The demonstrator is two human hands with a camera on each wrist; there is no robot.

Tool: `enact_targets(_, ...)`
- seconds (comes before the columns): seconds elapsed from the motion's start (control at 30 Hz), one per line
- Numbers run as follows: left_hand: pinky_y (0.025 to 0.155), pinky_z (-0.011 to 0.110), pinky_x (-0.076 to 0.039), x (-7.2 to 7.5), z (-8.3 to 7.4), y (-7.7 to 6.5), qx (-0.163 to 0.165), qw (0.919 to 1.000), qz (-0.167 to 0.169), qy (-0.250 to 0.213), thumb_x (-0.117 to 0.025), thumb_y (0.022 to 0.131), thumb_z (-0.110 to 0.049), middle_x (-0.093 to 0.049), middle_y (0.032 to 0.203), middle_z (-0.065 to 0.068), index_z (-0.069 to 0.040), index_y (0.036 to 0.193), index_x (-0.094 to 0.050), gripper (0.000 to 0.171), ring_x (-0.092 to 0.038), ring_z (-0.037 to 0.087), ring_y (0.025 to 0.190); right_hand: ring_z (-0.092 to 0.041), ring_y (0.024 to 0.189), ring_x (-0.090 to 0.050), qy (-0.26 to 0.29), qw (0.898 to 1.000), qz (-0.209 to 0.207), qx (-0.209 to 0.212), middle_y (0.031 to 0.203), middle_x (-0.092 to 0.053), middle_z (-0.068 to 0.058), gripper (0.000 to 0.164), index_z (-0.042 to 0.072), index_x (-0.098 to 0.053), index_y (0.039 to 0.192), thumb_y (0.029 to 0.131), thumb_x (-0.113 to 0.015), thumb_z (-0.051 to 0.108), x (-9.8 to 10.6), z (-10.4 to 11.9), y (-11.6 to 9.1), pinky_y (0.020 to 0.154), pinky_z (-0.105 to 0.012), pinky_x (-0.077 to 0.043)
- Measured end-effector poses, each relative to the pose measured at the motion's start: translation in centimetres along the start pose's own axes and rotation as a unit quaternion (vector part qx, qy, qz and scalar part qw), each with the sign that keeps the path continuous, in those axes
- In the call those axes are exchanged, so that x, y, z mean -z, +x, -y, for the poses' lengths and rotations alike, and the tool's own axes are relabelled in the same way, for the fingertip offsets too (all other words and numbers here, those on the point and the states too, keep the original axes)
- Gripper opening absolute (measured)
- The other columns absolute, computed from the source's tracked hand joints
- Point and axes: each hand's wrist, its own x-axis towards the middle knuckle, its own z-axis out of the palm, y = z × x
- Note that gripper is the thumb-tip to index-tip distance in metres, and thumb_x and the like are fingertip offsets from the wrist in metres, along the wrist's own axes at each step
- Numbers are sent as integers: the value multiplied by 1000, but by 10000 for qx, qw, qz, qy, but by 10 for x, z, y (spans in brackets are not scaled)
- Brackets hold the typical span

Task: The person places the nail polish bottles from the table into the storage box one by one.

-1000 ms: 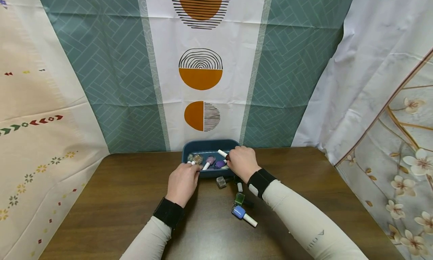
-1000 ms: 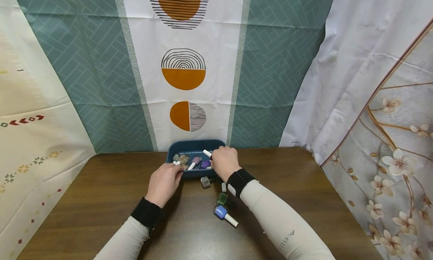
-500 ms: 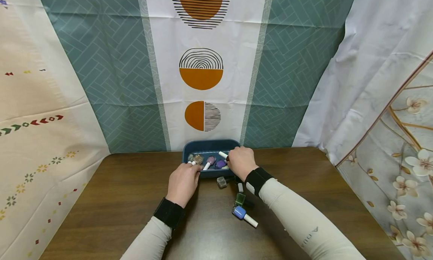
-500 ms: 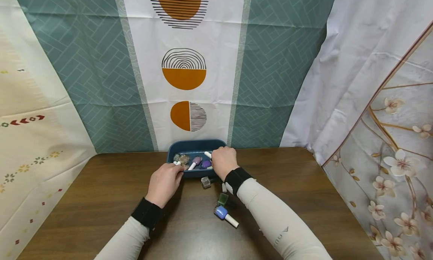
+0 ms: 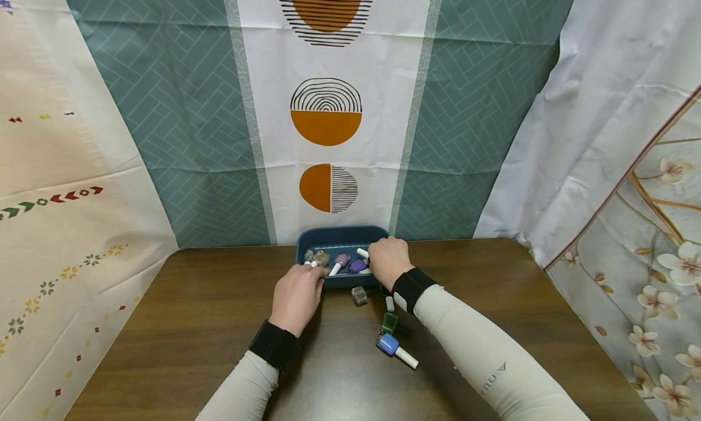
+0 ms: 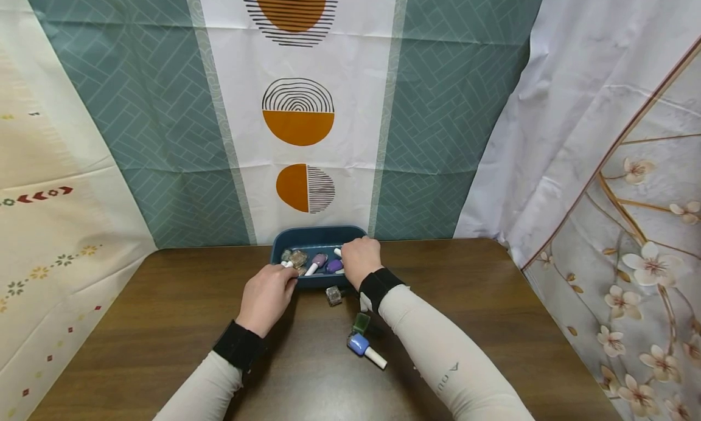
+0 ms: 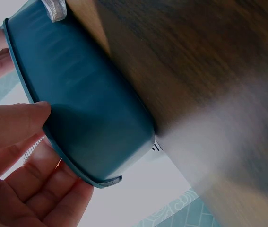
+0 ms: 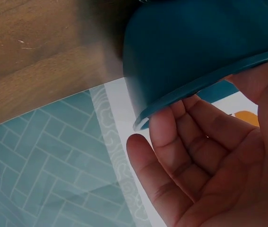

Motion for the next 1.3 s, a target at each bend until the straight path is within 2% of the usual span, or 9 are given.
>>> enact_targets(0.27, 71, 44, -60, -1, 0, -2, -47, 10000, -42, 19, -88, 94, -9, -77, 91, 5, -13, 104, -87, 11, -71, 27, 87, -28, 77, -63, -55, 9999, 84, -56, 82, -70, -9, 18, 10, -81, 90, 102, -80, 23, -5, -2, 1, 68, -45, -58)
enact_targets(0.6, 71, 44, -60, -2, 0, -2, -89, 9999, -85, 27, -88, 94, -9, -78, 92, 5, -13, 105, -87, 12, -71, 27, 87, -28, 77, -64, -144, 9998, 139, -75, 79, -71, -9, 23, 10, -78, 84, 102, -81, 23, -4, 1, 2, 67, -45, -59)
enact_targets(0.93, 71, 44, -60, -2, 0, -2, -54, 10000, -35, 33, -88, 95, -10, -78, 93, 5, -13, 106, -87, 12, -71, 27, 88, -28, 82, -66, -287, 9984, 484, -73, 85, -73, -9, 17, 10, -80, 91, 104, -79, 21, -1, 3, 4, 70, -45, -60)
enact_targets(1.3, 72, 43, -60, 0, 1, 0, 19, 10000, 86, 22, -87, 96, -10, -78, 94, 5, -12, 109, -87, 13, -70, 27, 88, -29, 86, -67, -358, 9974, 622, -88, 90, -75, -10, 14, 9, -83, 98, 103, -79, 22, -2, 3, 10, 74, -46, -61)
